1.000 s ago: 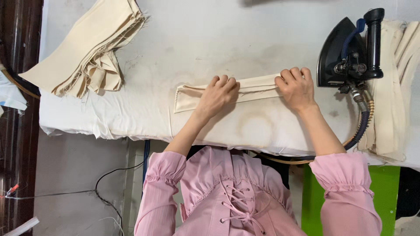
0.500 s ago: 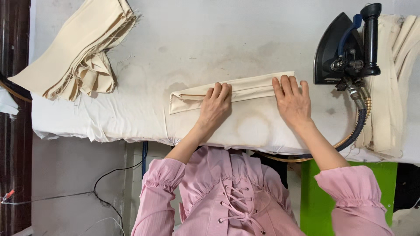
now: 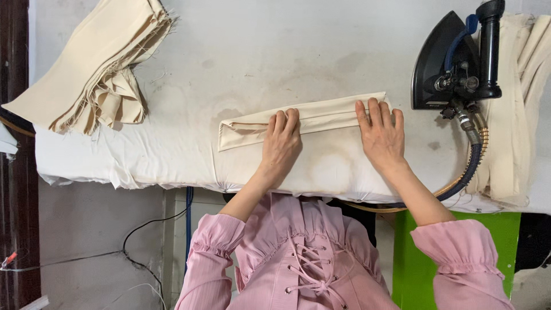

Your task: The person irons rectangular pieces of light-colored fabric on a white-covered table. They fold the fabric edges, press them with a steam iron, and then place the finished pieces into a stack. The person repeats this process for multiple fabric pieces.

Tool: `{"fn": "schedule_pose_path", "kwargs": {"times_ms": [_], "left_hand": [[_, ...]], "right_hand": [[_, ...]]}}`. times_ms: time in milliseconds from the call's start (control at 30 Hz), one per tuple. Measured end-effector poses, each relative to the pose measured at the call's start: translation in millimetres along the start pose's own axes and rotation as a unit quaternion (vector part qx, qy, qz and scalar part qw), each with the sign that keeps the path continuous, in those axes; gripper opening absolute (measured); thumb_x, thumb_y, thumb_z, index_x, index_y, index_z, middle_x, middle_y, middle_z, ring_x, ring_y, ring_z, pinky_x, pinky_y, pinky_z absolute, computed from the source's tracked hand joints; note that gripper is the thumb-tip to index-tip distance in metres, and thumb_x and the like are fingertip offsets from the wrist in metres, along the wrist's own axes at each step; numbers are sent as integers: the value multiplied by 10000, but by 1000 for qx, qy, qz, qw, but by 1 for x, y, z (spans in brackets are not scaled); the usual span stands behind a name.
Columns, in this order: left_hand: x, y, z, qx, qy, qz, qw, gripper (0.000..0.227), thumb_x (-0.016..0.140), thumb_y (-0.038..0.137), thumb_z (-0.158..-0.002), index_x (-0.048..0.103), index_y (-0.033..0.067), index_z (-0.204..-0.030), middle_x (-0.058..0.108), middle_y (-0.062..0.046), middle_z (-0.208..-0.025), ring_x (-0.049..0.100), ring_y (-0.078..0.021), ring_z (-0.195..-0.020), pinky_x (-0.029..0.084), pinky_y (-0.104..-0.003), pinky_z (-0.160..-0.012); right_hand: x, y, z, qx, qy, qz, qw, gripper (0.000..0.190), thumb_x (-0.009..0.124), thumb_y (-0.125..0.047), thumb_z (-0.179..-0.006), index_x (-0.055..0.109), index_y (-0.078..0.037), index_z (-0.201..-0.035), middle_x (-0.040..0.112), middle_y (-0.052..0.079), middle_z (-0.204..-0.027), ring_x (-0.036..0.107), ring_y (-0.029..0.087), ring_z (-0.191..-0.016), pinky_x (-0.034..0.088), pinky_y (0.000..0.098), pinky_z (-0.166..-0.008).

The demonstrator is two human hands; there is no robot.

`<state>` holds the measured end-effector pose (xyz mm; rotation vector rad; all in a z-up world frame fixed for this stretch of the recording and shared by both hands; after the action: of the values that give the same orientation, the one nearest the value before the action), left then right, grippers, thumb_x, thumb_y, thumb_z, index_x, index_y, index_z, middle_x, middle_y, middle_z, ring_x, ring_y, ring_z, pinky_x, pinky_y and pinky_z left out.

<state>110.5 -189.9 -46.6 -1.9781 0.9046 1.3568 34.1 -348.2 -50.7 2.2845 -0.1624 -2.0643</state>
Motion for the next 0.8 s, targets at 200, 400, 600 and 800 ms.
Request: {"fn": "schedule_pose_path", "kwargs": {"times_ms": [200, 400, 600, 800], "left_hand": [[-2, 19, -1, -8, -2, -53, 999, 527, 508, 131, -898, 474, 149, -1424, 528, -257, -1083, 575, -480, -1009, 492, -395, -721], [36, 48, -13, 67, -160, -44, 984, 421, 562, 171, -867, 613, 1, -1249, 495, -236, -1225, 488, -432, -1143, 436, -406, -855], [29, 60, -31, 29, -115, -40, 992, 461, 526, 187, -916, 526, 127, -1374, 520, -248, -1080, 574, -510, -965, 502, -430, -623], [58, 86, -34, 80, -126, -69, 986, 426, 529, 221, -906, 588, 3, -1268, 505, -206, -1092, 571, -455, -960, 473, -405, -630]], "right_hand": [[12, 4, 5, 6, 16, 12, 1000, 458, 483, -18, -971, 531, -81, -1422, 473, 216, -1363, 470, 356, -1277, 387, 455, -888], [5, 3, 6, 17, 36, 8, 999, 449, 473, -35, -980, 502, -93, -1424, 523, 212, -1339, 505, 339, -1262, 432, 431, -861], [16, 14, 14, 44, 100, -27, 994, 340, 487, 33, -962, 557, -52, -1283, 459, 214, -1380, 490, 345, -1270, 449, 432, -855], [10, 14, 14, 64, 58, -58, 995, 350, 446, 10, -994, 571, -61, -1313, 440, 259, -1397, 351, 433, -1358, 334, 543, -984]]}}
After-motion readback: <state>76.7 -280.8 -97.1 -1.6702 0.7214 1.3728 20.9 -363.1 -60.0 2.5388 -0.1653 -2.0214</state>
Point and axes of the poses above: each hand's wrist, its own z-axis away from the middle knuckle, its own x-axis out of the palm, y = z × x, the point moved 9 cm from there along -z, towards the middle knuckle
